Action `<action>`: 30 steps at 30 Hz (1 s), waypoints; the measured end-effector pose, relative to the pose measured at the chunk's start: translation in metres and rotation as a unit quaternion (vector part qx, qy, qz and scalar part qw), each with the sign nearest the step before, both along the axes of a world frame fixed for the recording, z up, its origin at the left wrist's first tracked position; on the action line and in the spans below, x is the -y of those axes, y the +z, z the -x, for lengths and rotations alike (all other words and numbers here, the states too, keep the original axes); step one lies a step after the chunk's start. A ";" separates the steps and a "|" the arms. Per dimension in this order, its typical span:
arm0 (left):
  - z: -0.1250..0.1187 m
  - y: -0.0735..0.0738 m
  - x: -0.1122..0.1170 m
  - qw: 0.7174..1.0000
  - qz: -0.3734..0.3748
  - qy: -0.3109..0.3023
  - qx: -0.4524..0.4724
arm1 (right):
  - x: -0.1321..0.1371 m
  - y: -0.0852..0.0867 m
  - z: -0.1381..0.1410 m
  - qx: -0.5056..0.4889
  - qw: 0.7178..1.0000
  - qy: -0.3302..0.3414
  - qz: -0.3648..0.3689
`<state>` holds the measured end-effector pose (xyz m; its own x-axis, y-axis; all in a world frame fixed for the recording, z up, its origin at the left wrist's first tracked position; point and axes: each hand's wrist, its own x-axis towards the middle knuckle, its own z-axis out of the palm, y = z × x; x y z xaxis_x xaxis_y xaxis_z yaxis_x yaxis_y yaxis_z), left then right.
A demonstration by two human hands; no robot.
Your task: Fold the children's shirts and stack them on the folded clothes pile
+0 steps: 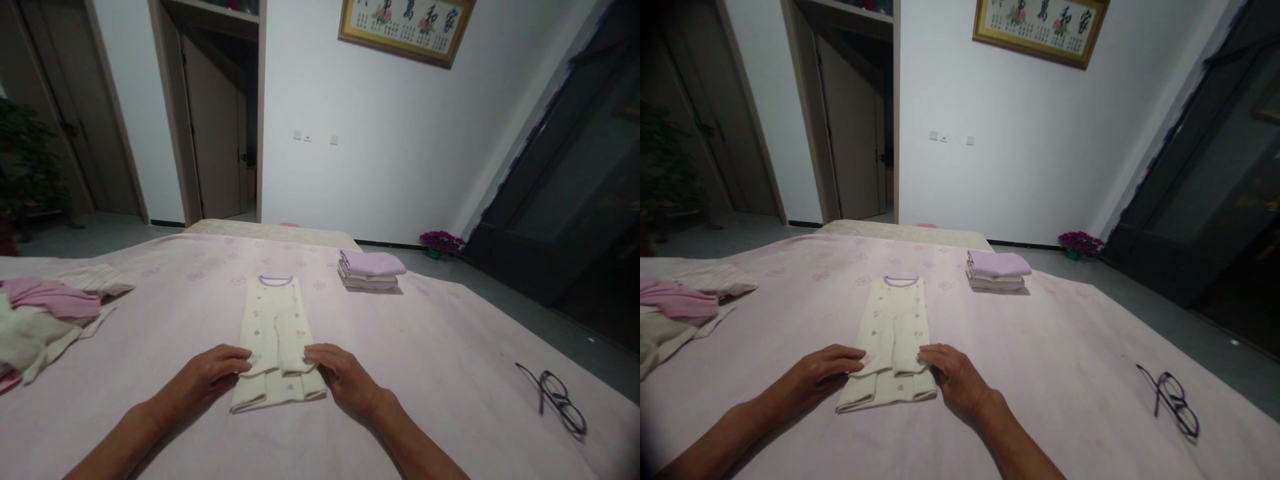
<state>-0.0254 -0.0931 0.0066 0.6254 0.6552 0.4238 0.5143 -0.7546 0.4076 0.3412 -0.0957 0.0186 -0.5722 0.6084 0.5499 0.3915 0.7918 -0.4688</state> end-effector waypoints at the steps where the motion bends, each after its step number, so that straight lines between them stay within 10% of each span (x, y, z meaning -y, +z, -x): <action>1: 0.001 -0.001 -0.001 1.000 0.008 0.002 0.002 | -0.001 -0.001 0.000 0.001 1.000 -0.003 0.000; 30: -0.022 0.003 0.003 0.994 -0.065 0.083 0.013 | -0.023 0.006 0.011 0.061 0.990 -0.046 -0.114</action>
<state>-0.0038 -0.0957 0.0095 0.5002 0.6877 0.5262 0.6273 -0.7067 0.3272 0.3304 -0.0732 0.0245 -0.5907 0.5290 0.6093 0.5100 0.8299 -0.2262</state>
